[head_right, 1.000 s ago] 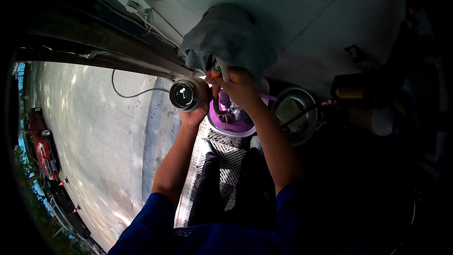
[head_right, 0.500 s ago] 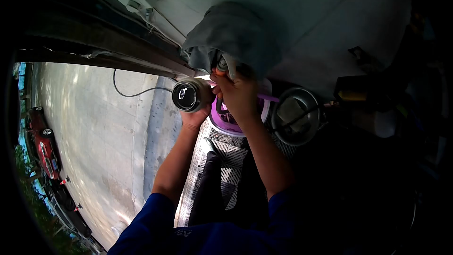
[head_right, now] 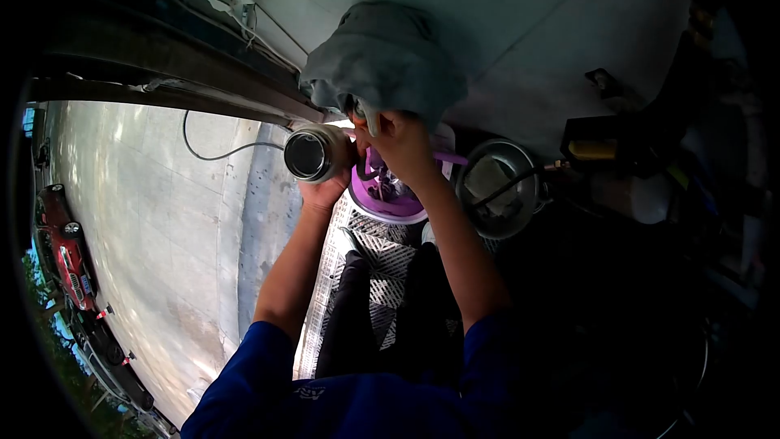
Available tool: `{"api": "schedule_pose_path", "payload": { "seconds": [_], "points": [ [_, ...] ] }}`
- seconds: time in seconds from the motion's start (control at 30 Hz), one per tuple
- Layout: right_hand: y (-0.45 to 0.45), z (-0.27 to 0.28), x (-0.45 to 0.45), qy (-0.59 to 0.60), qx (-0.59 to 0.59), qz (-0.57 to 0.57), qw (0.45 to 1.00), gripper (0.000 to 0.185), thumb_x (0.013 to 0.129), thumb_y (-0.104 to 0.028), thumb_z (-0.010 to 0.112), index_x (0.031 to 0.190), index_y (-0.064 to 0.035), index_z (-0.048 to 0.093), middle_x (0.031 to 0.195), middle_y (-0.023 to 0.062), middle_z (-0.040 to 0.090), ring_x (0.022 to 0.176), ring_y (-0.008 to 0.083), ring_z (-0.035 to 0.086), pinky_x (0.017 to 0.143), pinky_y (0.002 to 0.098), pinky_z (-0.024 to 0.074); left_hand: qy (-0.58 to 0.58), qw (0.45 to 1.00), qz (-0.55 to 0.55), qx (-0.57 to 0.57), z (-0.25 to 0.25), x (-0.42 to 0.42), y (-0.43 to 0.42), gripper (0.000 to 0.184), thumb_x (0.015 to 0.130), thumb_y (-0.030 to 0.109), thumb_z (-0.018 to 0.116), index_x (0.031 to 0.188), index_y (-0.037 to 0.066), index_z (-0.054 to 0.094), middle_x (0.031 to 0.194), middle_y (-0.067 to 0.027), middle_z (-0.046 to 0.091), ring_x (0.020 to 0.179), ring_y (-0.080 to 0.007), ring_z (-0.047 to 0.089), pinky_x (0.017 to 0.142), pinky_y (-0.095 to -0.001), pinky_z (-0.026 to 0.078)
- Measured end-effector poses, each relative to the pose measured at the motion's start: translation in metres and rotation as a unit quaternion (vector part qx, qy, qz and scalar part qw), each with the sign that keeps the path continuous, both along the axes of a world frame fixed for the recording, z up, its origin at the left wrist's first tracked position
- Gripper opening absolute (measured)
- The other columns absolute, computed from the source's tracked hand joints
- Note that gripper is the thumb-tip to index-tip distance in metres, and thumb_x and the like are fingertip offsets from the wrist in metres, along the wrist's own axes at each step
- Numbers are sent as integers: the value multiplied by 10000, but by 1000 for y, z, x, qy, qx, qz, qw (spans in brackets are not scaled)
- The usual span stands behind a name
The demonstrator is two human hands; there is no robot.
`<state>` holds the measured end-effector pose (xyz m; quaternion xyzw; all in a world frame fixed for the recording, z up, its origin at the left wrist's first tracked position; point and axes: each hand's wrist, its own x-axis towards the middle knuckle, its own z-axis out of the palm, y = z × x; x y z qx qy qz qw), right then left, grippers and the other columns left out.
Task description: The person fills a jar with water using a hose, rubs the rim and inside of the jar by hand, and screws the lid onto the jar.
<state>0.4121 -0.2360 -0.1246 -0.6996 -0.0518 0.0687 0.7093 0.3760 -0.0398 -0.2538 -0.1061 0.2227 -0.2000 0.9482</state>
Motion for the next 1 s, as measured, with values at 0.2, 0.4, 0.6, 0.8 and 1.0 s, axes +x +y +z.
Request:
{"api": "schedule_pose_path", "payload": {
  "seconds": [0.2,0.4,0.6,0.8,1.0],
  "points": [
    [-16,-15,-13,60,-1,21,998,179,894,14,595,1072,18,605,951,79,669,705,91,611,634,237,508,-16,1000,8,-4,-10,-5,9,585,868,433,552,1289,29,518,1321,-219,509,1224,-401,486,926,-525,505],
    [-30,-38,-72,83,44,-133,987,225,956,-109,578,1156,-12,609,1057,87,676,724,107,626,650,226,508,-19,999,12,-28,-27,-16,17,582,863,460,540,1300,76,526,1368,-203,468,1282,-383,435,926,-544,496],
    [-16,-91,-131,199,-3,-115,973,229,970,-158,568,1142,-13,610,1037,87,676,767,138,658,701,256,513,4,999,42,16,-25,-32,23,600,858,470,533,1274,37,541,1336,-197,510,1232,-398,485,967,-519,478],
    [4,-100,-137,204,17,-146,968,167,955,-133,592,1071,-17,624,941,36,663,764,119,636,682,236,488,19,1000,9,3,-13,-50,37,586,843,419,576,1242,-8,542,1332,-260,482,1203,-391,507,984,-507,476],
    [28,-55,-79,42,-2,-185,982,225,938,-156,630,1118,-23,608,984,39,647,826,100,603,748,229,485,-51,999,16,-6,2,-41,26,569,854,419,566,1241,2,545,1319,-258,487,1191,-388,512,987,-510,471]
  ]
}}
